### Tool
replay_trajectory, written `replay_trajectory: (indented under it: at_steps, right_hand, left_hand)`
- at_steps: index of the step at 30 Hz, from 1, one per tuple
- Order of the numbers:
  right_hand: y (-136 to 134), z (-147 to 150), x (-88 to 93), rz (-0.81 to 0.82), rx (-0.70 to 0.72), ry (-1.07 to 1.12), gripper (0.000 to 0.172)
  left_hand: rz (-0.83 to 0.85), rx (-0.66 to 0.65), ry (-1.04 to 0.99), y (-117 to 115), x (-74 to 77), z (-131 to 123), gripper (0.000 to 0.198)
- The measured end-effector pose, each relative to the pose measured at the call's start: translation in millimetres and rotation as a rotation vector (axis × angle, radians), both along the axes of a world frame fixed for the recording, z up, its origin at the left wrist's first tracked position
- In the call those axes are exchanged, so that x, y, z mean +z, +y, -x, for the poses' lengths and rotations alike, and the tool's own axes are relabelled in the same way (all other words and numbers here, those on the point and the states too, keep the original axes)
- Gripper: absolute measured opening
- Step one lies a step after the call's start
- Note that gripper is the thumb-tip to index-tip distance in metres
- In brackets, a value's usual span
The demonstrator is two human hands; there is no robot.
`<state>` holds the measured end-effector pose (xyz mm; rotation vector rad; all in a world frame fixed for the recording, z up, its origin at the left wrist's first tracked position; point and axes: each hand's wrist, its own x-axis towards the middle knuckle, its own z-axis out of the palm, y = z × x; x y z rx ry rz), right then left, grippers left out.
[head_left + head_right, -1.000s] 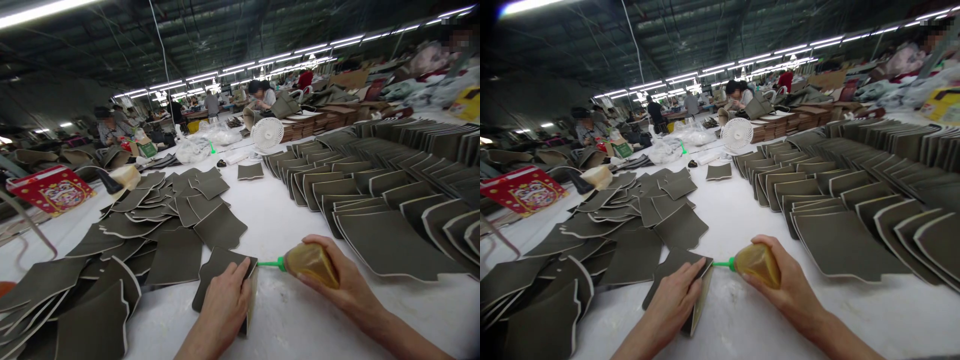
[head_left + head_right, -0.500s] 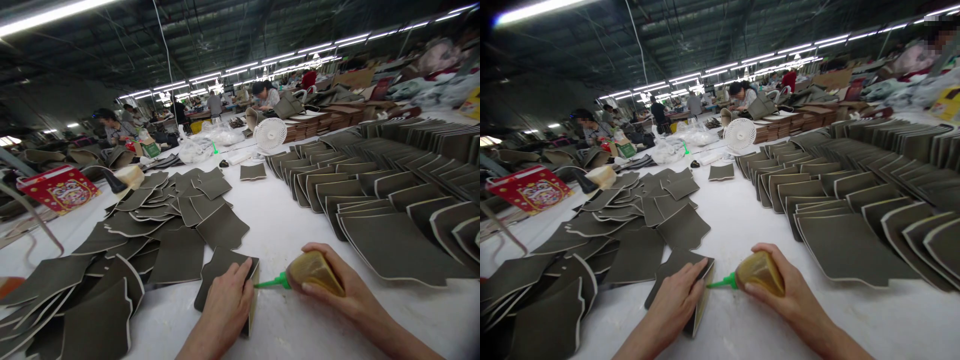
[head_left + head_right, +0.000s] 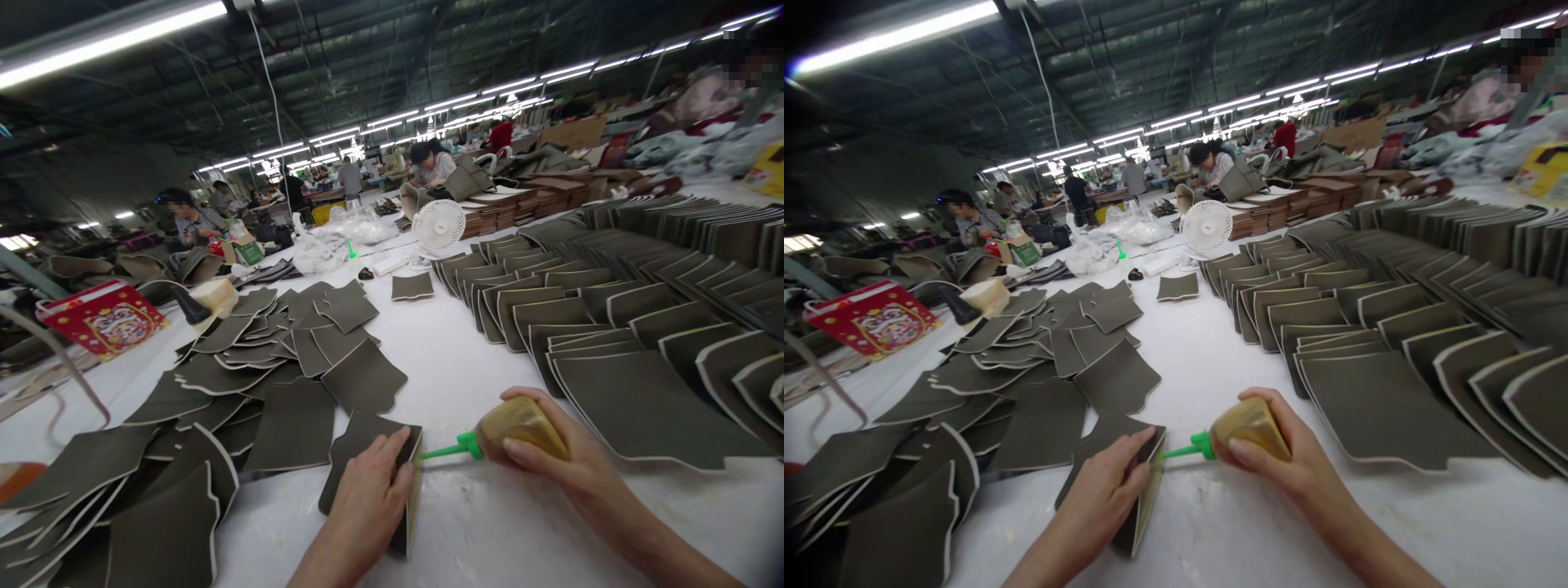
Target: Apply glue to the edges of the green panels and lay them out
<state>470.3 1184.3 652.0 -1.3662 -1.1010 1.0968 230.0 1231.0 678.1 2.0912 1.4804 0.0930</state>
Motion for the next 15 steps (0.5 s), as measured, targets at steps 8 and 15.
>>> replay_trajectory:
  at_steps: [8, 15]
  right_hand:
    - [2, -8, -3.0, 0.186, -0.069, 0.955, 0.028]
    - [21, -1, 18.9, 0.228, -0.247, 1.260, 0.019]
  left_hand:
    - [-0.192, 0.270, 0.031, 5, -5.7, 33, 0.041]
    - [0.044, 0.384, 0.052, 25, -15.8, 68, 0.012]
